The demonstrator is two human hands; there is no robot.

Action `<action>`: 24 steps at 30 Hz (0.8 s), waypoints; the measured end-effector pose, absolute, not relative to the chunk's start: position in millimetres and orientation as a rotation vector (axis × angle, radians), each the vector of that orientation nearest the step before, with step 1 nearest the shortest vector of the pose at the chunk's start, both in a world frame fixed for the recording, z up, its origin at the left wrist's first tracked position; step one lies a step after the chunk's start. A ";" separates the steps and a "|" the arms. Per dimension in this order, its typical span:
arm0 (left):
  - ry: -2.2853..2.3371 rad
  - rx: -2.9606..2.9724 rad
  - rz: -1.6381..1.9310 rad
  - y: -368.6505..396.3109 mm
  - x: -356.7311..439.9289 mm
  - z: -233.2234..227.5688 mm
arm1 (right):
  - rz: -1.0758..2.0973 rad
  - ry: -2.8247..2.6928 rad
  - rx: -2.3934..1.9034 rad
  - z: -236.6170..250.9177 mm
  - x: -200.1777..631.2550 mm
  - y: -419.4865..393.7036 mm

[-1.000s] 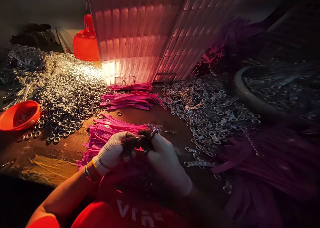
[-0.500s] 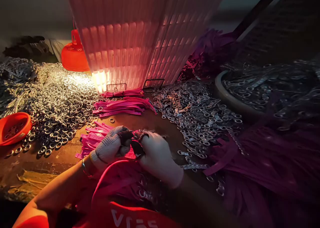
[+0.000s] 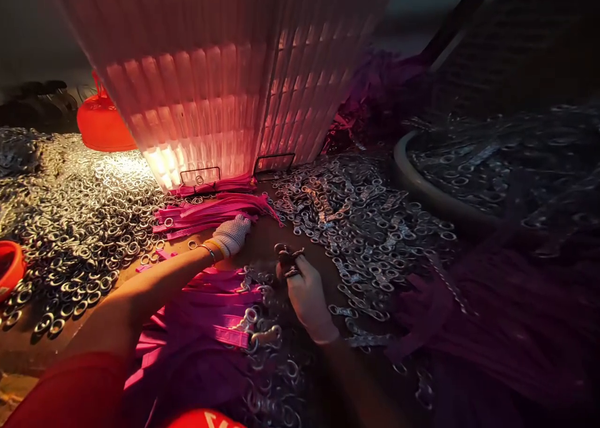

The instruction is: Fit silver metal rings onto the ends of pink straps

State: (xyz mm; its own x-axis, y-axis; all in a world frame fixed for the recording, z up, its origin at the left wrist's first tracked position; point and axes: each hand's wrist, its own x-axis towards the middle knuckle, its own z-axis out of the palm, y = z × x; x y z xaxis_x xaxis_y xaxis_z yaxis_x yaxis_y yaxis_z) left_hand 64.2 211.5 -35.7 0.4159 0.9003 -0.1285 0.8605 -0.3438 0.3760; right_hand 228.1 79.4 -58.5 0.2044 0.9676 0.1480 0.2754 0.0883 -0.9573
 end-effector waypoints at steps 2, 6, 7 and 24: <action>1.521 2.242 0.123 209.6 65.2 -36.7 | 0.822 -1.346 -1.427 -55.5 227.8 81.7; 1.480 2.114 0.138 187.1 45.0 -19.0 | 0.833 -1.583 -1.348 -38.1 222.4 88.2; 1.456 2.062 0.149 177.3 37.3 -12.1 | 0.825 -1.654 -1.332 -32.3 219.4 89.1; 1.264 2.097 0.623 49.2 5.4 32.8 | -0.009 -2.503 -1.664 37.0 177.2 39.7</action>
